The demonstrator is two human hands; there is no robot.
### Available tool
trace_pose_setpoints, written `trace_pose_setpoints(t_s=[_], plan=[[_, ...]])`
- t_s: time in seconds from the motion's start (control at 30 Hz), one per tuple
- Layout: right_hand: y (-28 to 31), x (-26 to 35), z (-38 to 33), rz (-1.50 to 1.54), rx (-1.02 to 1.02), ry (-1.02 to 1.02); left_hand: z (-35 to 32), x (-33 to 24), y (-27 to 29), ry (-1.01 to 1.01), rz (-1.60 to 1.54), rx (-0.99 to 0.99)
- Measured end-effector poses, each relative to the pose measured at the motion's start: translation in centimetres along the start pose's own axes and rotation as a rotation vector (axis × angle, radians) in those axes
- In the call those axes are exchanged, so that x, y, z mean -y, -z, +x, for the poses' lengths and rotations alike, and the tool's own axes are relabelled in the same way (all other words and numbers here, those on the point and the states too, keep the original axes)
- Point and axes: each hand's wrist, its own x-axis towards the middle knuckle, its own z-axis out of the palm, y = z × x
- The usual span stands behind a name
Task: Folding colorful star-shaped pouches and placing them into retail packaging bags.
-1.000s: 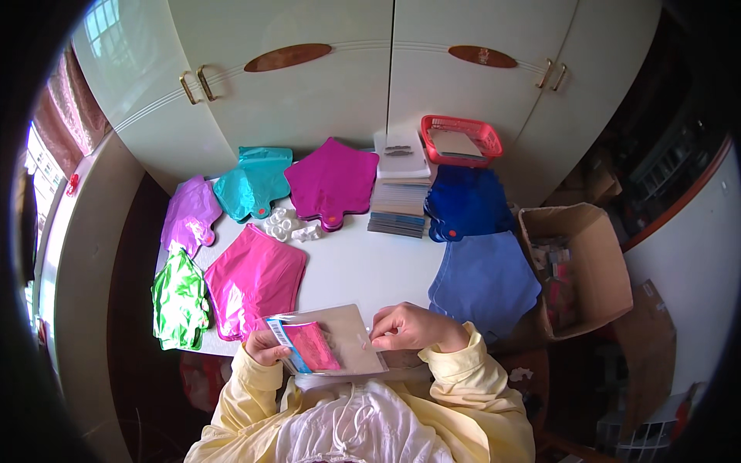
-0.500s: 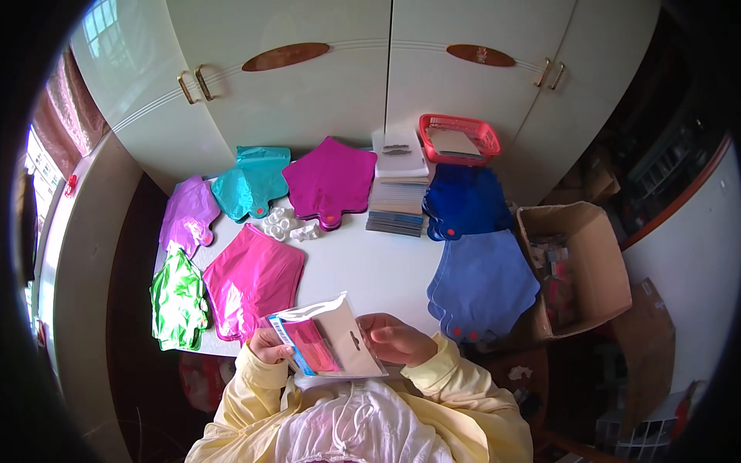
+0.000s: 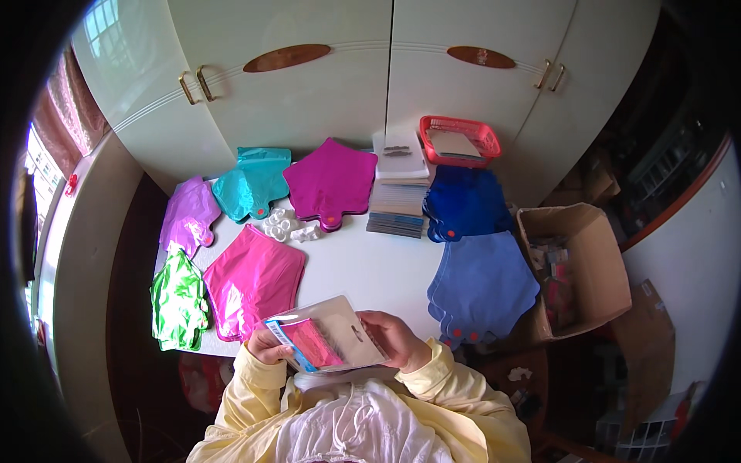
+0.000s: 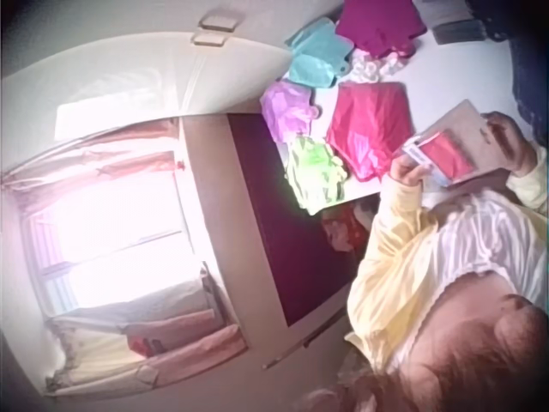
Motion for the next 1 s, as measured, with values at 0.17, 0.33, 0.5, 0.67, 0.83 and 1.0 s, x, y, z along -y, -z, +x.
trace_pose_setpoints(t_s=[0.17,0.33,0.5,0.67,0.83,1.0], plan=[[0.1,-0.4,0.3,-0.05,-0.018,0.024,0.8,-0.3,-0.9,-0.135,-0.037,0.008],[-0.6,-0.2,0.4,0.04,-0.037,0.025,0.9,-0.4,-0.8,-0.171,-0.01,0.038],[0.9,0.3,0.7,-0.123,0.102,0.067,-0.1,1.5,0.4,-0.064,-0.02,-0.054],[0.3,0.7,0.0,-0.654,-0.239,0.317,0.4,0.8,-0.8,0.0,-0.01,-0.195],[-0.9,1.3,0.3,-1.16,-0.437,0.524,0.6,0.6,-1.3,0.03,0.018,-0.251],[0.3,2.2,0.7,-1.527,-0.586,0.584,1.5,1.8,-2.1,0.073,0.057,-0.316]])
